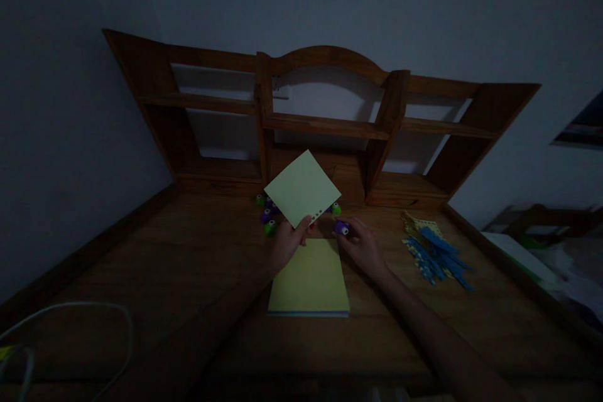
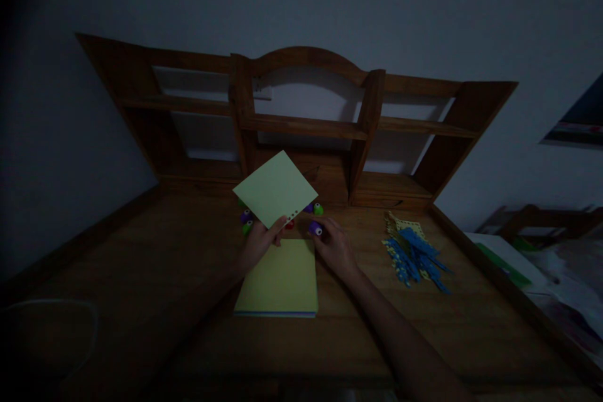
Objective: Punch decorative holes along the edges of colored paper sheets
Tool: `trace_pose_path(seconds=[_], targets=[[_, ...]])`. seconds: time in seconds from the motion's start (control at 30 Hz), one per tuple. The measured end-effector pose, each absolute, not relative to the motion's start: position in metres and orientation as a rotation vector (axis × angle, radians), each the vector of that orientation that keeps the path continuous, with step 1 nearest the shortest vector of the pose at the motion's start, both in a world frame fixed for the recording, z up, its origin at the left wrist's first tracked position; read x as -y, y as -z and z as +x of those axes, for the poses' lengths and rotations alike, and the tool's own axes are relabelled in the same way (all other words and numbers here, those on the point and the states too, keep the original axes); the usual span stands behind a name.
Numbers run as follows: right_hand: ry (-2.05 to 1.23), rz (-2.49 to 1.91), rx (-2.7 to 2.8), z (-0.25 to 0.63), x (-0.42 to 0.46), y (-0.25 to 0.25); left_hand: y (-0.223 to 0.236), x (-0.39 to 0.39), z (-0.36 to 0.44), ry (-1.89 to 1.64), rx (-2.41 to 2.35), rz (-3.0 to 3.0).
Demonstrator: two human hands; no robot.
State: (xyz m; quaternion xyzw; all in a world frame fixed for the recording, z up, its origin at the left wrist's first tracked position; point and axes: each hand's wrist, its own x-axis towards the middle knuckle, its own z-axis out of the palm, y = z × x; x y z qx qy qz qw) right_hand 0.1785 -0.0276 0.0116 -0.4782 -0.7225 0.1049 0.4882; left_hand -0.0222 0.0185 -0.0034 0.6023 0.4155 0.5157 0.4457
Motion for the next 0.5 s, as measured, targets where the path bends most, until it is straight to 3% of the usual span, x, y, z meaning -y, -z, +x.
trace_pose_path(seconds=[0.5], targets=[[-0.256, -1.135, 1.770, 0.1784, 0.0278, -0.0125, 0.0042, -0.0182, -0.0213, -1.300, -1.052, 1.464]])
